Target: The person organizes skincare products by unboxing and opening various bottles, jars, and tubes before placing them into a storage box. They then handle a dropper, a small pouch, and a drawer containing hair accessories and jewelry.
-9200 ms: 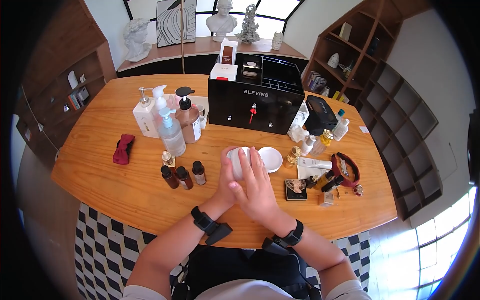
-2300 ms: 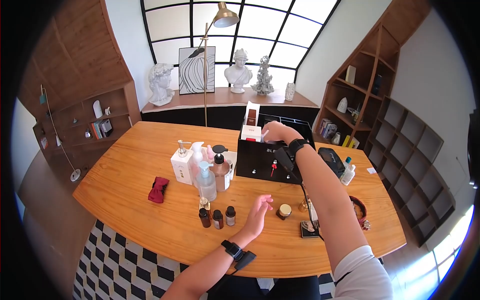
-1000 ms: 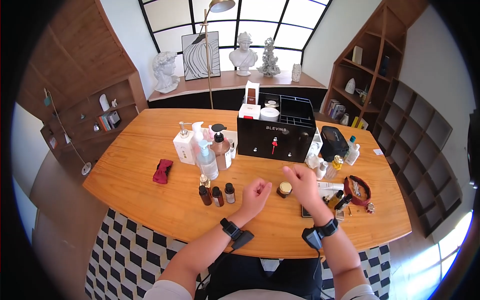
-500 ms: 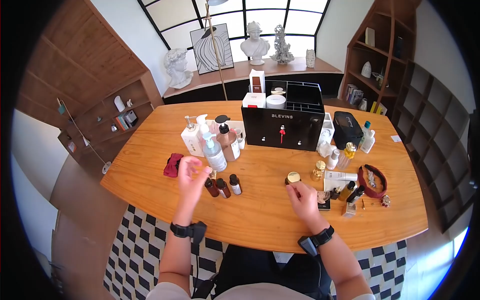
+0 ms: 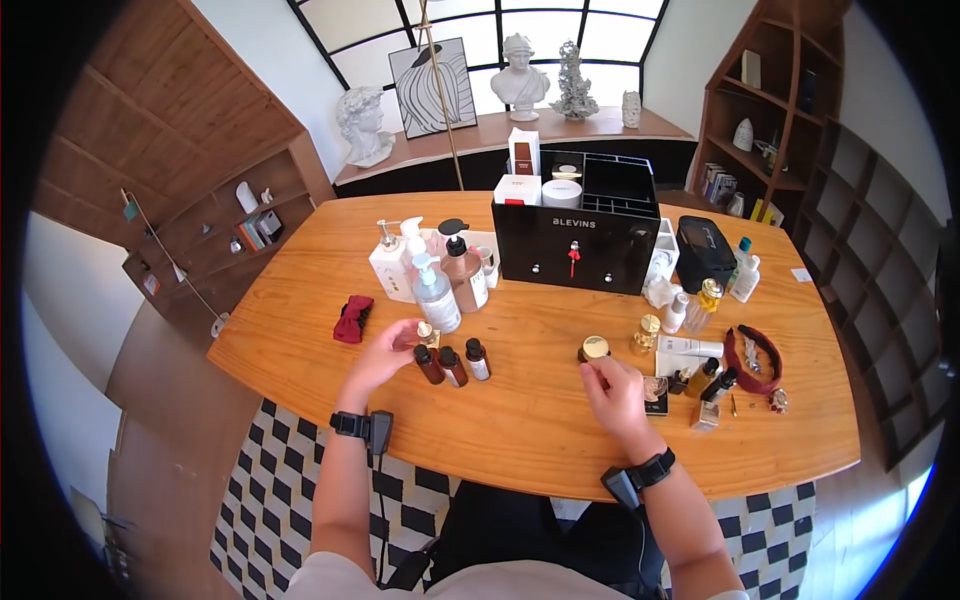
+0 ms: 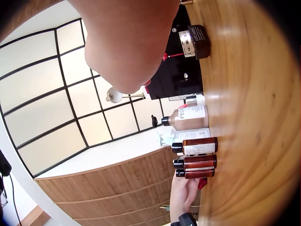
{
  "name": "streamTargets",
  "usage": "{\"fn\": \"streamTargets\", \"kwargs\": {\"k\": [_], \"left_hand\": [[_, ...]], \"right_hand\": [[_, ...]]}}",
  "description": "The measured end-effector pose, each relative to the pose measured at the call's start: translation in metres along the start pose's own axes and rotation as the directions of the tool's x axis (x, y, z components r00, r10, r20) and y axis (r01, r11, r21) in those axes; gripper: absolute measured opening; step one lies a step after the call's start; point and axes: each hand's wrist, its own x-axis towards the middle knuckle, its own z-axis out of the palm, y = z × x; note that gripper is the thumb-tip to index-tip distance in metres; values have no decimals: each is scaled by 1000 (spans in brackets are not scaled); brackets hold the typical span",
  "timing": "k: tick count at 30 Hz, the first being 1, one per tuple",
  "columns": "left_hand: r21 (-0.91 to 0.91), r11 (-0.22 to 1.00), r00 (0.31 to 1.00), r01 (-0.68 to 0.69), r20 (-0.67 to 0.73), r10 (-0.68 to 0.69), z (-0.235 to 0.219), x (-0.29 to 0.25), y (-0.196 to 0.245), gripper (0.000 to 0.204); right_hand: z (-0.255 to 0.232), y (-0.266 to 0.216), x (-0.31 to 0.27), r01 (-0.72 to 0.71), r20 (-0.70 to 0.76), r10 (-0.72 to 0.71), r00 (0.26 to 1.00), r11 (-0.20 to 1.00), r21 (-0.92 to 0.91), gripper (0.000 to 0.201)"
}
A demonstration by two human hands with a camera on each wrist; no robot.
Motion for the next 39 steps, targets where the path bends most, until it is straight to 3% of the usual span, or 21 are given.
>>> {"fn": "streamTargets", "kwargs": {"k": [5,8,11,14,18,22,24,27,28,30,32,33,36,39], "left_hand": [[29,1000,1000,7,5,-7,0,10,-25,50],[-31,999,997,-41,-59,39,0,10,-29,47],[-126,981,956,-149,-272,110,-21,8,-42,44],[-546,779,912,-308,-401,80,-22,-9,-5,45],[-751,571,942,-333,-291,166,7,-33,49,49],[-845,490,960,-217,-93,264,48,-36,60,49],[-898,425,972,-118,-17,234,80,-38,70,61],[-884,464,968,-48,74,241,132,-28,80,62],[-862,506,971,-24,99,216,149,-21,77,63],[-812,583,978,6,126,166,182,-6,74,62],[-755,655,985,10,121,124,210,11,75,60],[-660,752,987,8,126,100,217,17,74,60],[-611,786,974,-92,108,198,240,31,69,60],[-519,847,972,-113,121,204,244,38,56,59]], "right_hand": [[1,0,2,42,-1,-42,999,999,-33,13],[0,-1,1,24,7,-24,1000,999,-26,12],[0,2,2,9,-6,-9,1000,1000,-27,13],[2,-2,3,3,-12,-4,1000,1000,-23,13],[4,-1,1,-12,32,13,999,1000,-22,13],[5,3,0,10,22,-9,1000,1000,-24,8],[3,5,-1,-18,19,18,1000,1000,4,8],[1,6,-3,-148,86,138,987,981,123,23],[5,12,-5,-226,108,201,974,911,344,22],[13,25,-6,-327,175,295,939,617,716,20],[-2,14,4,-437,240,413,879,491,754,20],[-7,10,8,-479,274,461,844,421,770,20],[2,32,7,-379,132,421,898,585,717,26],[3,40,4,-421,58,475,878,708,567,29]]}}
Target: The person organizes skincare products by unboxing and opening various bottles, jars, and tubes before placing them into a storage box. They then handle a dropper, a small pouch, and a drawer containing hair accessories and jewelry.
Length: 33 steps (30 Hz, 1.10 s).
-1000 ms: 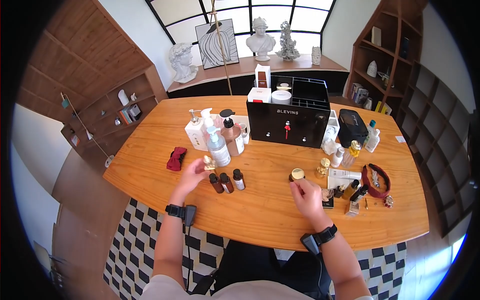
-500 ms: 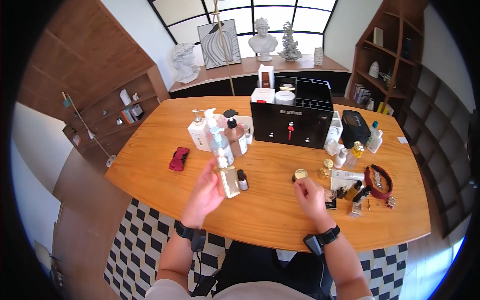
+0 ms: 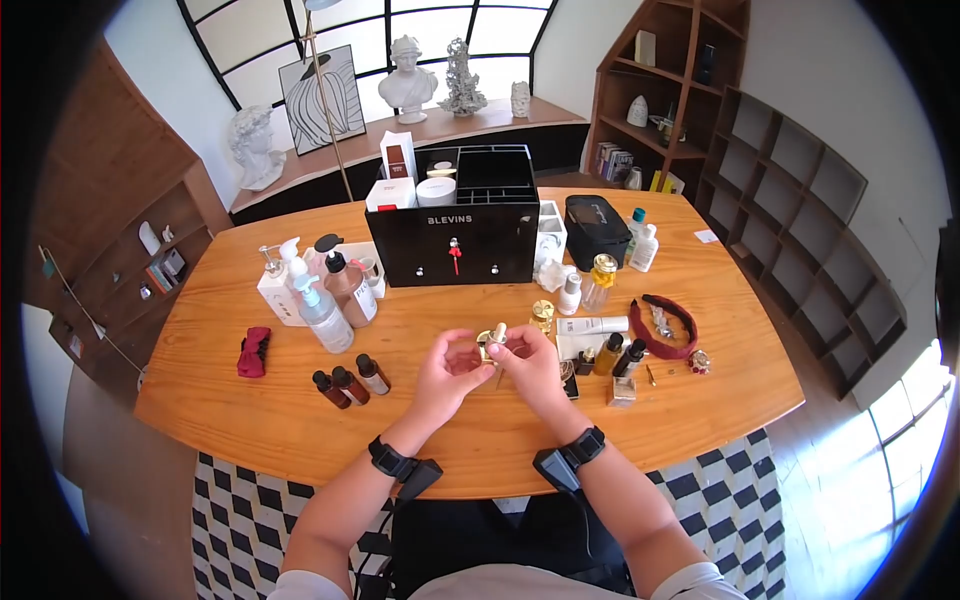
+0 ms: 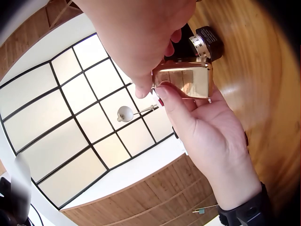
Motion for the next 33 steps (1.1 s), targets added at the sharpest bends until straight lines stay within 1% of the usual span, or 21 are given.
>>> {"fn": "streamTargets", "kwargs": {"k": [1,3,6,7,10,12,14,17,20,23,26,29,32,33], "left_hand": [[-4,1000,1000,-14,10,15,-1,-1,-2,59],[-17,999,999,-44,22,44,-1,-3,-2,57],[130,982,990,-135,50,129,-7,-5,-9,58],[101,988,992,-121,54,116,-8,-6,-9,58],[-8,998,996,-58,66,58,-5,-11,-2,59],[-111,994,997,4,74,4,-3,-10,0,59],[-141,990,998,7,67,3,-1,-10,-3,57],[-172,985,999,-5,50,14,1,-8,-8,55],[-164,986,999,6,50,2,1,-8,-8,55],[-167,986,998,6,68,6,2,-8,-9,56],[-172,985,997,5,81,9,3,-9,-8,57],[-174,985,997,-2,78,16,3,-8,-10,58],[-169,986,997,-2,71,14,2,-7,-10,59],[-167,986,998,2,69,10,2,-8,-10,60]], "right_hand": [[0,1,0,-3,-16,2,1000,998,-63,30],[2,-3,-1,31,-4,-32,999,983,-182,31],[3,-19,-5,105,47,-95,994,935,-338,33],[3,-23,-5,136,70,-118,991,914,-383,34],[-2,-24,-3,209,142,-171,975,923,-324,32],[-2,-19,-2,115,145,-88,986,975,-191,29],[-3,-13,-1,9,177,2,984,998,-63,27],[2,-17,-3,-108,134,94,987,989,106,36],[3,-14,-4,-43,129,24,991,989,144,45],[4,-10,-6,-65,201,32,979,986,157,47],[5,-15,-7,-70,186,44,982,988,138,41],[-6,-7,-3,-53,167,56,984,998,-25,32],[2,-26,-6,-132,133,100,986,956,262,25],[2,-26,-5,-124,141,87,986,951,282,25]]}}
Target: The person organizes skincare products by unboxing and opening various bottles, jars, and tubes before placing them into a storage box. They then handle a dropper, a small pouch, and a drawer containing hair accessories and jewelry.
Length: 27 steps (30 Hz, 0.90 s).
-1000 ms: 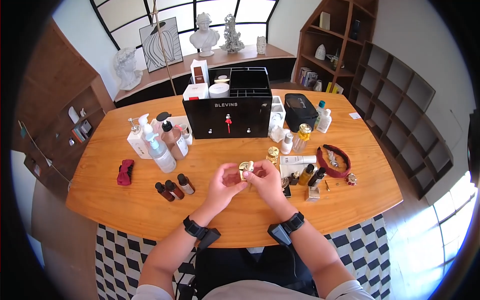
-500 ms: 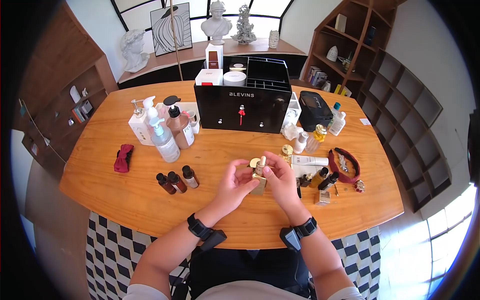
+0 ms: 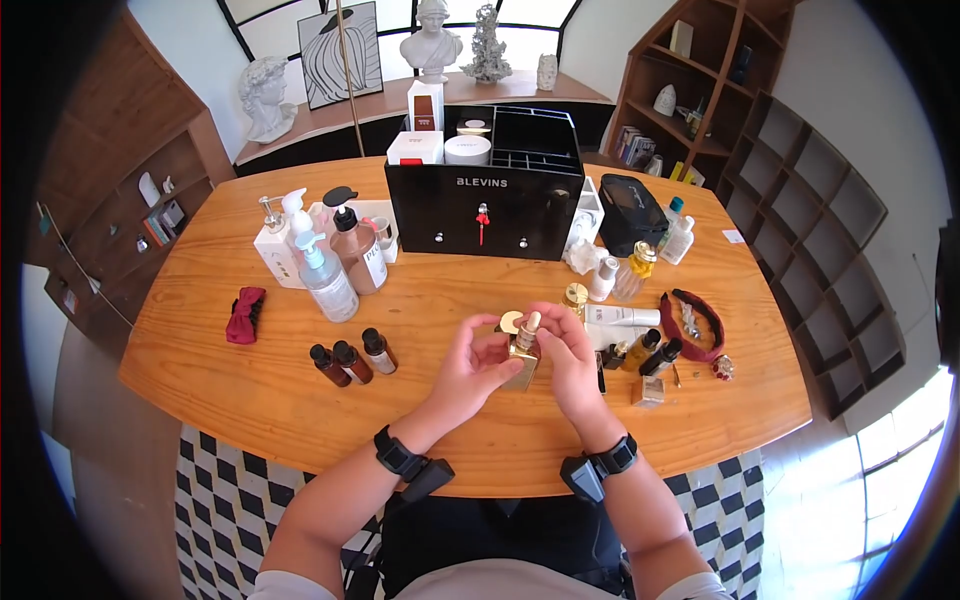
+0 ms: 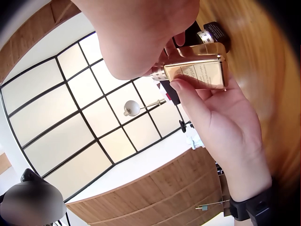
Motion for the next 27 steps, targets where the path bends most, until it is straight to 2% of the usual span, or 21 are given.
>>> {"fn": "streamTargets", "kwargs": {"k": [2,5,8,11,14,17,20,23,26,27], "left_hand": [[1,1000,1000,7,2,-7,1,0,3,60],[40,999,1000,-16,4,16,0,-1,2,60],[36,999,1000,7,-1,-7,-1,0,4,61],[39,999,1000,11,-5,-10,-2,1,2,63],[82,997,1000,2,-5,-2,-3,0,-1,64],[119,993,1000,-4,-4,4,-2,-1,-2,64],[157,988,1000,-4,-2,5,-2,0,2,62],[169,986,1000,-3,-5,4,0,-1,5,62],[182,983,1000,-5,-10,7,-1,-1,4,61],[187,982,1000,-5,-10,7,-1,-1,3,61]], "right_hand": [[0,3,-1,12,18,-12,1000,999,40,24],[-9,17,0,89,17,-89,996,940,-329,26],[-6,3,0,-24,4,25,1000,982,-188,23],[3,-6,-1,-4,-16,4,1000,999,41,22],[3,-2,-2,22,-4,-22,1000,999,-38,24],[-7,7,-1,4,-67,-15,998,989,-150,21],[-9,0,1,-33,-82,21,996,990,-137,18],[1,-8,0,-5,-139,-16,990,989,-147,16],[1,-3,1,24,-115,-33,993,996,-82,17],[0,-2,1,8,-112,-22,993,992,-125,17]]}}
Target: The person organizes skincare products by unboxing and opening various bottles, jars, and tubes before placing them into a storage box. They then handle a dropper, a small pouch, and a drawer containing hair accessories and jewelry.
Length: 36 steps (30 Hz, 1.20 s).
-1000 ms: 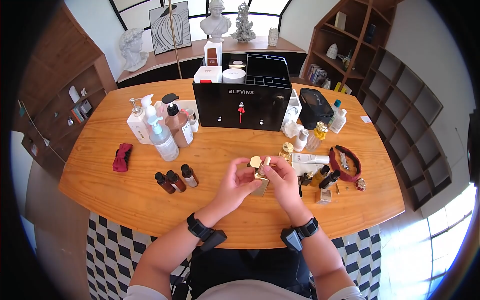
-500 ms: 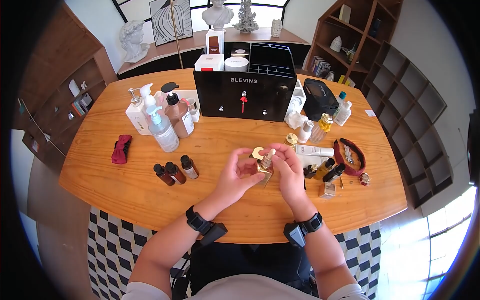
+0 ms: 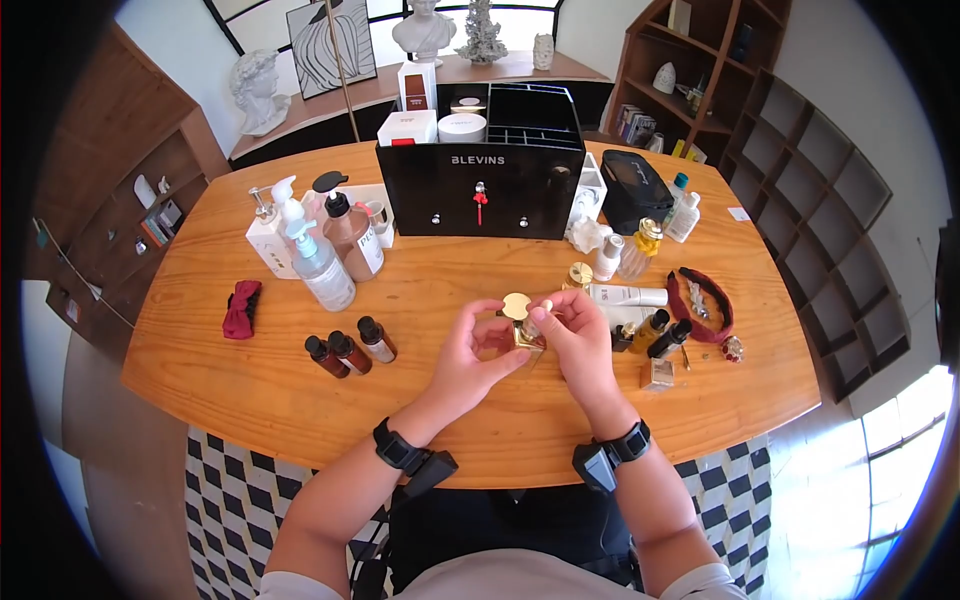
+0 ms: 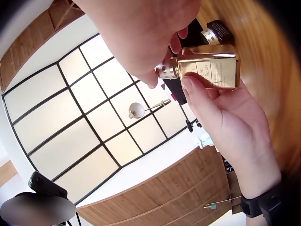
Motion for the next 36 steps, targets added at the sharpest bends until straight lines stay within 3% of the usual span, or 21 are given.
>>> {"fn": "streamTargets", "kwargs": {"k": [2,5,11,17,36], "left_hand": [[2,1000,1000,10,2,-10,1,0,1,60],[13,1000,1000,-1,11,1,0,1,0,59],[56,997,999,-49,8,49,0,1,-5,58],[89,993,997,-77,9,77,0,2,-6,58],[54,998,999,-37,-11,37,3,2,-9,57]], "right_hand": [[-5,1,0,-19,3,19,1000,995,-94,17],[-6,-3,0,-30,-11,29,1000,995,-92,16],[-12,-2,5,242,-44,-254,966,952,-189,16],[-12,-11,1,315,-46,-335,941,919,-236,14],[-16,-23,0,399,-75,-410,909,908,-125,12]]}}
